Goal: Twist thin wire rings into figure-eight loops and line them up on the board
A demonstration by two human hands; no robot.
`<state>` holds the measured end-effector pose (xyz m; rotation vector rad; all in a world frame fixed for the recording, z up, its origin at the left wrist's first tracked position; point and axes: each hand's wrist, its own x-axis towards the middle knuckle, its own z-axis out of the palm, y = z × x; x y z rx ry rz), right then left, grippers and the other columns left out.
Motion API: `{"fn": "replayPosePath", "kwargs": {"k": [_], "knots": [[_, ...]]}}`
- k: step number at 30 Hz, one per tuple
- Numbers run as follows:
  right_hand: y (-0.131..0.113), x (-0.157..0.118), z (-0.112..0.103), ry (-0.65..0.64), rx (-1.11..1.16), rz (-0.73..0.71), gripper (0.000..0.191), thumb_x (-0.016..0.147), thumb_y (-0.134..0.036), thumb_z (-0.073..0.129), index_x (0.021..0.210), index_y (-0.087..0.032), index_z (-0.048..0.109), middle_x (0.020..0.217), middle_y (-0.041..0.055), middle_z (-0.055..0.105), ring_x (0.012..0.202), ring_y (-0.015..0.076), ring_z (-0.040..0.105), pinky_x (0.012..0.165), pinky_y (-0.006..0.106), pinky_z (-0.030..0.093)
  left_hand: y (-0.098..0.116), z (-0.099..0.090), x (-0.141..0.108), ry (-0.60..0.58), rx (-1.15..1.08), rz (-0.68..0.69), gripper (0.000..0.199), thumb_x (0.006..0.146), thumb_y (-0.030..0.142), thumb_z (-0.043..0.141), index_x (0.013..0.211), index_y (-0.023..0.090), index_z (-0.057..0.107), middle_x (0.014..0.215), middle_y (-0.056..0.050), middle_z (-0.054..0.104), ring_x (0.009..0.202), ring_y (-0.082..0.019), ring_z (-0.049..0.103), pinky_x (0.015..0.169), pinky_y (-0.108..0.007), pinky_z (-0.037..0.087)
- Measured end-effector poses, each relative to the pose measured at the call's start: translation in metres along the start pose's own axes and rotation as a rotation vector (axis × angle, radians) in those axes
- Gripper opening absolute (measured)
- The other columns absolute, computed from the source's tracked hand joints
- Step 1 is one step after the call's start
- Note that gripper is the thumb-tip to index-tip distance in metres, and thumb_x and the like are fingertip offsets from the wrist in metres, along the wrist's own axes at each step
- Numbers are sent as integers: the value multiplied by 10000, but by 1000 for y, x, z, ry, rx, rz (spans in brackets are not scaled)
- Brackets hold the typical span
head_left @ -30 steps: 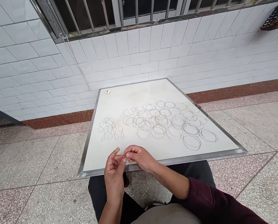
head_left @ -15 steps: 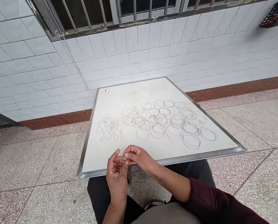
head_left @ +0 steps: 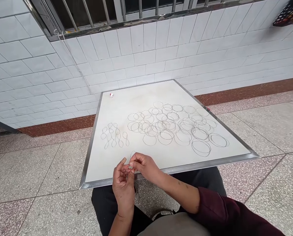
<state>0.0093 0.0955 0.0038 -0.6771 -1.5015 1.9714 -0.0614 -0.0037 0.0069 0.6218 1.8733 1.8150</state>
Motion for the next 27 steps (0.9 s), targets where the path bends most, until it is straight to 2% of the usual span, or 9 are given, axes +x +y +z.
{"fn": "replayPosePath", "kwargs": {"k": [3, 9, 18, 24, 27], "knots": [[3, 0, -1, -12, 1, -14, 191, 803, -377, 675, 786, -207, 591, 746, -13, 623, 708, 165, 624, 708, 317, 479, -3, 1, 2, -8, -42, -20, 532, 756, 368, 761, 1251, 241, 611, 952, -41, 654, 842, -164, 629, 811, -311, 530], [9, 4, -8, -34, -74, -9, 203, 797, -387, 674, 771, -210, 578, 696, -33, 569, 654, 131, 517, 668, 285, 436, -3, 0, 7, -14, -169, -92, 523, 722, 377, 787, 1201, 238, 631, 909, -15, 669, 825, -145, 616, 837, -303, 514], [18, 4, -9, 12, -274, -52, 71, 821, -262, 608, 776, -212, 585, 717, -20, 577, 695, 147, 513, 664, 277, 397, -5, 0, 6, -7, -192, -151, 513, 688, 364, 801, 1146, 198, 641, 867, -21, 669, 696, -133, 605, 694, -293, 530], [17, 7, -12, -23, -61, 57, 210, 764, -382, 688, 774, -205, 576, 682, -32, 578, 642, 137, 513, 670, 297, 430, -5, -1, 8, -28, -358, -209, 516, 676, 331, 808, 1143, 193, 638, 896, -39, 690, 781, -148, 655, 791, -322, 528], [16, 8, -15, -15, -19, 98, 272, 719, -424, 733, 758, -198, 586, 670, -35, 576, 625, 129, 506, 656, 291, 420, -4, -1, 8, -48, -381, -236, 522, 651, 319, 825, 1127, 195, 648, 894, -41, 701, 775, -146, 664, 786, -313, 524]]}}
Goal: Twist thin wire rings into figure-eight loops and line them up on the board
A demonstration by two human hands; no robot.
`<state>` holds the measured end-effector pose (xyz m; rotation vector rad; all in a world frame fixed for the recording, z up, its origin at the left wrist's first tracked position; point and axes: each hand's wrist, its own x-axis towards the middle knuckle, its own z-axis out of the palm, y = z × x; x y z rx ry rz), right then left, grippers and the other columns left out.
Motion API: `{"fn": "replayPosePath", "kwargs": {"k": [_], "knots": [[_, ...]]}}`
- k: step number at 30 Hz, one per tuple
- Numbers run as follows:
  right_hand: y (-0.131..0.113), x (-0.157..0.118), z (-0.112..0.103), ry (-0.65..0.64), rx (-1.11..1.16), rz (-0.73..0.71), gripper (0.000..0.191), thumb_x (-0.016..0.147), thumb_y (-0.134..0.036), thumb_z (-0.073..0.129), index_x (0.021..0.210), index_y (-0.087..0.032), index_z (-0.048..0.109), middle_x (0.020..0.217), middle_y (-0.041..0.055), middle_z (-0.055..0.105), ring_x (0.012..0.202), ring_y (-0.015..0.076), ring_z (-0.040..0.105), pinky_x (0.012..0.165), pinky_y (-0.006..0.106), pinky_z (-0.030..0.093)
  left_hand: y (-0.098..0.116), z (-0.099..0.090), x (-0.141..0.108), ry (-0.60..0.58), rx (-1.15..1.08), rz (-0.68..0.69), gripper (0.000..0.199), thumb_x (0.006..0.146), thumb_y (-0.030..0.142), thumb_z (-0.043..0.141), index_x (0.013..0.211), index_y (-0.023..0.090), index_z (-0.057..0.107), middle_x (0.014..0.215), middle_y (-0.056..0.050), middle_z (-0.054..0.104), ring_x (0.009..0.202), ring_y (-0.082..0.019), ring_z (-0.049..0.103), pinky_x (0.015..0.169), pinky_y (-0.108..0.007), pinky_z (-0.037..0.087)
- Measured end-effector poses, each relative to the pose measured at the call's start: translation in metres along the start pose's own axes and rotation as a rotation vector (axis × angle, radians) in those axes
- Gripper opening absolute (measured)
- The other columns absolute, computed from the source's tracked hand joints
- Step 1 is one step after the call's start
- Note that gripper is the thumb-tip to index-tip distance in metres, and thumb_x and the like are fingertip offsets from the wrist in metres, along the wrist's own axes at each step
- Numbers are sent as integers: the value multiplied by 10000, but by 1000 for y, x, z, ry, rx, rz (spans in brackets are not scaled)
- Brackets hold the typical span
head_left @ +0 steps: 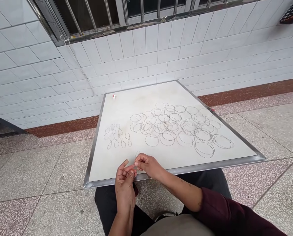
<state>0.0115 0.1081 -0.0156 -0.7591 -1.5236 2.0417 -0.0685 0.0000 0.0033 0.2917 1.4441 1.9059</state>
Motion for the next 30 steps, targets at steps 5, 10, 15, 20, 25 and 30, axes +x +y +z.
{"fn": "replayPosePath", "kwargs": {"k": [5, 10, 15, 20, 25, 30], "knots": [[-2, -2, -2, -29, 131, 102, 352, 665, -466, 783, 749, -178, 599, 630, -43, 567, 586, 105, 480, 634, 269, 388, -2, -2, 1, 16, -60, -36, 538, 612, 269, 853, 1105, 186, 655, 891, -48, 715, 770, -146, 670, 731, -278, 519], [-4, -3, 0, -29, 190, 148, 407, 624, -486, 814, 762, -162, 611, 649, -34, 592, 590, 96, 480, 642, 266, 379, -6, -7, 2, 24, -90, -76, 549, 625, 230, 852, 1130, 176, 645, 941, -69, 719, 813, -155, 670, 729, -273, 523], [-1, -1, 2, -24, 199, 182, 439, 587, -505, 831, 751, -163, 611, 614, -40, 581, 588, 99, 482, 648, 272, 382, -9, -11, 2, 27, -40, -51, 545, 653, 255, 842, 1153, 185, 637, 926, -50, 712, 769, -135, 652, 685, -255, 521], [3, 0, 1, -33, 169, 191, 446, 610, -524, 816, 776, -164, 612, 634, -38, 584, 608, 102, 496, 663, 275, 388, -11, -13, 6, 9, -9, -53, 557, 661, 268, 832, 1168, 173, 623, 948, -61, 708, 788, -139, 646, 684, -256, 522], [0, -2, -1, -54, 170, 210, 442, 628, -523, 803, 814, -169, 615, 681, -32, 596, 656, 113, 523, 698, 283, 408, -10, -15, 9, 9, 62, 0, 546, 703, 299, 802, 1201, 185, 608, 1000, -59, 678, 793, -131, 634, 694, -252, 527], [-1, 0, -1, -73, 175, 216, 445, 626, -522, 801, 823, -169, 617, 690, -28, 603, 657, 114, 528, 708, 288, 416, -9, -16, 9, -3, 130, 57, 502, 751, 314, 759, 1215, 199, 604, 1006, -59, 660, 801, -132, 618, 687, -249, 530]]}}
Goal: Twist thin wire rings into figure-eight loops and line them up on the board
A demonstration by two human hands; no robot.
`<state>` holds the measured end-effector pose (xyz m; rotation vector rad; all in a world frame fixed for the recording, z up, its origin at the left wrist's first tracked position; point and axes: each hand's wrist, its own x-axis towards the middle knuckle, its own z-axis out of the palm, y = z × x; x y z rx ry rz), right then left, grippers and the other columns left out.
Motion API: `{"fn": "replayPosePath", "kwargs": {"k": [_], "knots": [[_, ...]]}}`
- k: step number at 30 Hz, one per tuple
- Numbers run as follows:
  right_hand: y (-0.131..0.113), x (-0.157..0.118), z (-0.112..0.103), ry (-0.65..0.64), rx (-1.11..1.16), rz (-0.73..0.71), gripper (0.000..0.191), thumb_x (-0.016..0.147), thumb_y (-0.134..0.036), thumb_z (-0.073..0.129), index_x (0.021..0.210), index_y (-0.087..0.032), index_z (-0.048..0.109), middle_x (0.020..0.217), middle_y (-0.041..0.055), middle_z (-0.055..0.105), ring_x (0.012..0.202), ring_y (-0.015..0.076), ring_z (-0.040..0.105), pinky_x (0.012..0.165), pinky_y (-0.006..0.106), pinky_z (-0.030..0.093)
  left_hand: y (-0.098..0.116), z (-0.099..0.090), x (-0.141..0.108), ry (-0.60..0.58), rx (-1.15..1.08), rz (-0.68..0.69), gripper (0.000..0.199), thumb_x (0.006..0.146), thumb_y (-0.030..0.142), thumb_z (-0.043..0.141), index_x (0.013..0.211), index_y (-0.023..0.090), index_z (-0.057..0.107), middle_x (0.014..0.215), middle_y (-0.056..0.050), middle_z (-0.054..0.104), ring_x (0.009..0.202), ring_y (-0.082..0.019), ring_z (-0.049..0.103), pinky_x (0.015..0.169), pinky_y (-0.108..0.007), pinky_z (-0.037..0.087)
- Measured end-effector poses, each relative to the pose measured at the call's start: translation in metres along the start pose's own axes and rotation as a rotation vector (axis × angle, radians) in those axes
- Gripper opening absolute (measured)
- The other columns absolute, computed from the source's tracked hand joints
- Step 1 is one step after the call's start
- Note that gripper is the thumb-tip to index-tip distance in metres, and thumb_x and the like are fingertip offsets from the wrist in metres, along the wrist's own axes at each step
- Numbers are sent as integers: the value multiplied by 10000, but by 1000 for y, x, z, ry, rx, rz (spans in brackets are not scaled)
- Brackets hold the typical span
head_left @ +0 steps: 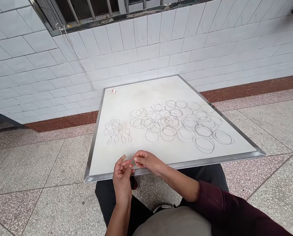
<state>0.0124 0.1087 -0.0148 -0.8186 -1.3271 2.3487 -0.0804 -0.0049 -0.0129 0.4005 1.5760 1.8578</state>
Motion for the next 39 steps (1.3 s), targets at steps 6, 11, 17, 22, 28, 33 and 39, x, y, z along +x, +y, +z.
{"fn": "replayPosePath", "kwargs": {"k": [6, 11, 17, 22, 28, 33, 39], "knots": [[7, 6, 1, 42, -21, -27, 412, 655, -515, 782, 818, -173, 621, 692, -26, 603, 659, 117, 525, 709, 292, 423, -2, 2, 3, 7, 29, -9, 506, 740, 336, 765, 1206, 208, 614, 966, -49, 666, 820, -149, 619, 676, -256, 531], [8, 7, 0, 45, -13, -21, 399, 659, -505, 790, 818, -177, 626, 689, -30, 594, 661, 116, 523, 720, 292, 431, -2, 3, 4, 9, 14, -8, 490, 736, 336, 770, 1185, 201, 626, 969, -51, 675, 824, -146, 625, 741, -282, 536], [7, 7, 0, -1, 12, -14, 403, 684, -513, 784, 860, -180, 641, 759, -18, 620, 689, 117, 540, 754, 298, 448, -1, 4, 6, 52, 7, -21, 482, 716, 326, 775, 1154, 184, 633, 943, -54, 690, 804, -151, 637, 704, -275, 536], [8, 6, 1, -22, 58, -9, 375, 705, -498, 784, 850, -182, 643, 759, -19, 616, 691, 113, 539, 756, 290, 455, -2, 1, 7, 63, -6, 4, 453, 718, 302, 771, 1135, 185, 638, 927, -48, 689, 809, -153, 644, 688, -265, 539], [10, 8, 0, -46, 122, 7, 388, 704, -505, 789, 861, -178, 654, 815, 2, 636, 697, 111, 545, 749, 278, 452, -2, 1, 7, 50, 23, 17, 423, 755, 294, 746, 1146, 186, 627, 946, -55, 686, 821, -159, 643, 680, -265, 544], [10, 7, 2, -46, 152, 12, 394, 705, -509, 790, 852, -171, 654, 818, 9, 628, 717, 112, 541, 734, 263, 444, 1, 2, 6, 47, 85, 31, 425, 775, 318, 728, 1164, 190, 615, 969, -64, 695, 816, -162, 632, 668, -266, 543], [9, 5, 2, -78, 183, 3, 378, 730, -500, 780, 864, -164, 671, 860, 18, 637, 756, 112, 555, 767, 270, 449, 4, 1, 5, 74, 132, 38, 437, 768, 336, 734, 1166, 193, 621, 965, -62, 687, 794, -159, 619, 642, -258, 536]]}}
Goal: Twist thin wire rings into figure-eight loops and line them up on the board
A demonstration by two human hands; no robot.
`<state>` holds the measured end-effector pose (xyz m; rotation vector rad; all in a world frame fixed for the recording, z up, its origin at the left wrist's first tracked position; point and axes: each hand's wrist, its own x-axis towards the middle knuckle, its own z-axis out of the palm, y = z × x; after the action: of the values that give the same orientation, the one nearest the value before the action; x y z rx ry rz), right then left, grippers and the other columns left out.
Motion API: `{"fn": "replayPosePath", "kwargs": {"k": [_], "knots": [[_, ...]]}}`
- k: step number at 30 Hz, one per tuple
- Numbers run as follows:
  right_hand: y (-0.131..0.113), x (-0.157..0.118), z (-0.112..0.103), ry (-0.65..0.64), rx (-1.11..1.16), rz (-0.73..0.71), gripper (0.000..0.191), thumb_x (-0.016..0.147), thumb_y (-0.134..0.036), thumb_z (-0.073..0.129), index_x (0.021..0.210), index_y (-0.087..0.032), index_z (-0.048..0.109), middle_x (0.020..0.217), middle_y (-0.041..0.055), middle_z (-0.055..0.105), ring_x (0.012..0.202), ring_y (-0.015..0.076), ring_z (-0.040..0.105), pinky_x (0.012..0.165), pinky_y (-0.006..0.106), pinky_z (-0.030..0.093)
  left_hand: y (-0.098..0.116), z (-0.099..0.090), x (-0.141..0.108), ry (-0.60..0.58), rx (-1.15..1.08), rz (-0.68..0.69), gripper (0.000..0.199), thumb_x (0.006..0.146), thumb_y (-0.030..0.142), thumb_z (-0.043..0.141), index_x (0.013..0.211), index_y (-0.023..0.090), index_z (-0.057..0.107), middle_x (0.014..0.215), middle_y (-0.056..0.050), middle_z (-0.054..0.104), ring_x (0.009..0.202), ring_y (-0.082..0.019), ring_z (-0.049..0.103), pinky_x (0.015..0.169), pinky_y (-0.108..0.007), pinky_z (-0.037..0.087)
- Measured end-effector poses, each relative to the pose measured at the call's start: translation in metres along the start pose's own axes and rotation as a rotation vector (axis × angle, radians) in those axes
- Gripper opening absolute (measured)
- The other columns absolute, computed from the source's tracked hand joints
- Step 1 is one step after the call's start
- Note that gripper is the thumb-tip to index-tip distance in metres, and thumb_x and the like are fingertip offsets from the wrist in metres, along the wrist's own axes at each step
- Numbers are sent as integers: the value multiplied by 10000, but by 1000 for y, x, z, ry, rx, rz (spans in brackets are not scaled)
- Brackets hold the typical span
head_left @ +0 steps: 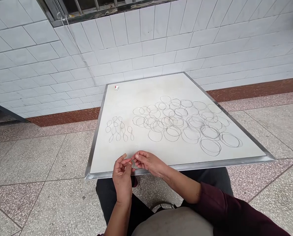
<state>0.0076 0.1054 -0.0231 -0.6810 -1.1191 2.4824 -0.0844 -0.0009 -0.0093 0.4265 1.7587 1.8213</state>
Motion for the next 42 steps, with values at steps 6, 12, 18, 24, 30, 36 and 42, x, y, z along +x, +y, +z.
{"fn": "replayPosePath", "kwargs": {"k": [6, 12, 18, 24, 30, 36, 42], "knots": [[-1, -1, 0, -17, 28, -4, 381, 751, -508, 761, 897, -164, 688, 922, 40, 645, 817, 126, 580, 809, 282, 468, 1, 0, 0, 5, 0, 12, 427, 774, 343, 731, 1161, 196, 627, 957, -63, 679, 808, -168, 623, 657, -273, 544], [-2, -1, -1, -11, 26, -11, 369, 730, -488, 782, 922, -179, 720, 848, 16, 620, 788, 125, 563, 792, 280, 474, 4, 2, -2, 1, 2, 18, 417, 761, 365, 746, 1140, 224, 646, 938, -38, 672, 781, -160, 617, 675, -276, 533], [-2, 0, -3, 7, -4, -21, 361, 725, -473, 784, 942, -187, 750, 764, -1, 607, 733, 115, 544, 753, 270, 468, 7, 4, -3, -5, -30, 11, 415, 732, 353, 773, 1112, 224, 669, 874, -3, 659, 727, -134, 590, 677, -256, 502], [-4, -2, -3, 53, -34, -43, 356, 689, -432, 810, 943, -195, 733, 750, -12, 636, 641, 101, 558, 732, 295, 482, 8, 5, -2, -44, -112, -59, 441, 687, 295, 807, 1096, 204, 668, 808, 10, 654, 686, -110, 567, 658, -238, 486], [-7, -4, 0, 79, -96, -87, 333, 686, -431, 798, 912, -196, 732, 744, -14, 641, 663, 112, 557, 729, 295, 470, 14, 4, -2, -102, -259, -224, 490, 601, 225, 853, 1055, 183, 673, 825, -6, 671, 700, -109, 595, 644, -233, 475], [-8, -6, 0, 68, -143, -106, 291, 713, -425, 774, 888, -198, 727, 711, -21, 615, 664, 117, 539, 698, 281, 441, 17, 3, -3, -105, -311, -276, 419, 610, 249, 859, 993, 188, 702, 749, 35, 618, 630, -81, 584, 604, -213, 463], [-7, -7, -1, 57, -182, -136, 282, 740, -424, 759, 886, -188, 711, 693, -24, 605, 647, 109, 526, 663, 266, 431, 16, 3, -1, -146, -351, -309, 428, 588, 196, 875, 981, 178, 705, 736, 31, 629, 640, -86, 600, 606, -210, 488]]}}
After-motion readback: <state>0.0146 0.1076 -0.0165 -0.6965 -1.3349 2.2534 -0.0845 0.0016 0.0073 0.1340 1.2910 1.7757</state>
